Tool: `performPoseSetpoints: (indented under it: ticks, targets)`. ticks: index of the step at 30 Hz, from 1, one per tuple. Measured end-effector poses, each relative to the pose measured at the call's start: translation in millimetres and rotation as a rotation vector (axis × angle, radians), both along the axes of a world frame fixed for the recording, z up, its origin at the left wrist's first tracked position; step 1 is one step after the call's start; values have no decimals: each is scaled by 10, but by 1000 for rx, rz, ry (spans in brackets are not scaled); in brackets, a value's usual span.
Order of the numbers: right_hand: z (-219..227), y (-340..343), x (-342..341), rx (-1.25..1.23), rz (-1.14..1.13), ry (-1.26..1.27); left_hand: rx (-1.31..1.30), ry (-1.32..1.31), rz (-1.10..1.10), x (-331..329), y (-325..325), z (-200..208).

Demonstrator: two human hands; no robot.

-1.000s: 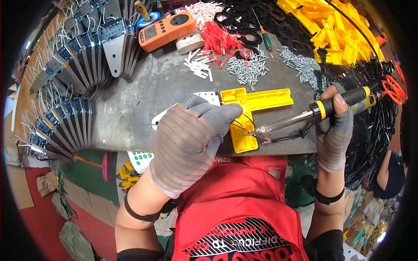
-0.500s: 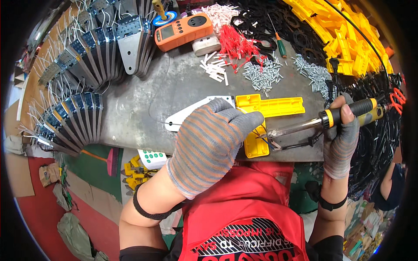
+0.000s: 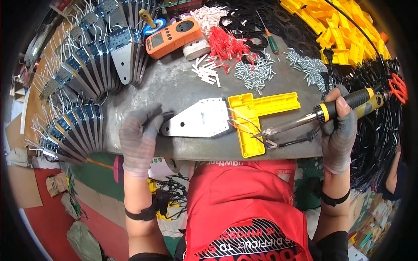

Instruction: Assembling a handheld industrial tool or electronic hardware component involving filing, soldering, and screw fastening.

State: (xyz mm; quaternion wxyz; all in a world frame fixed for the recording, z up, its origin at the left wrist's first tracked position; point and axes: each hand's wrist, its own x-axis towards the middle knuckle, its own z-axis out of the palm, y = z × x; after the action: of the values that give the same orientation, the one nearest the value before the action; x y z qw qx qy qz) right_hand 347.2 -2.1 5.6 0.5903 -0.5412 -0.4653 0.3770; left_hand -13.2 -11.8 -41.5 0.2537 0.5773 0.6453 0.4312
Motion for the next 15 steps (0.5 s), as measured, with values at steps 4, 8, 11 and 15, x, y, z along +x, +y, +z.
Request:
performPoseSetpoints:
  ticks: [4, 8, 11, 15]
  targets:
    - [55, 3, -13, -33, 30, -25, 77, -149, -130, 380, -155, 232]
    - [62, 13, 37, -43, 25, -5, 343, 274, -330, 614, -63, 338]
    - [71, 24, 160, 27, -50, 87, 308, 369, -427, 694, -54, 384]
    - [251, 104, 238, 218, -129, 189, 433, 431, -596, 1002, 38, 489]
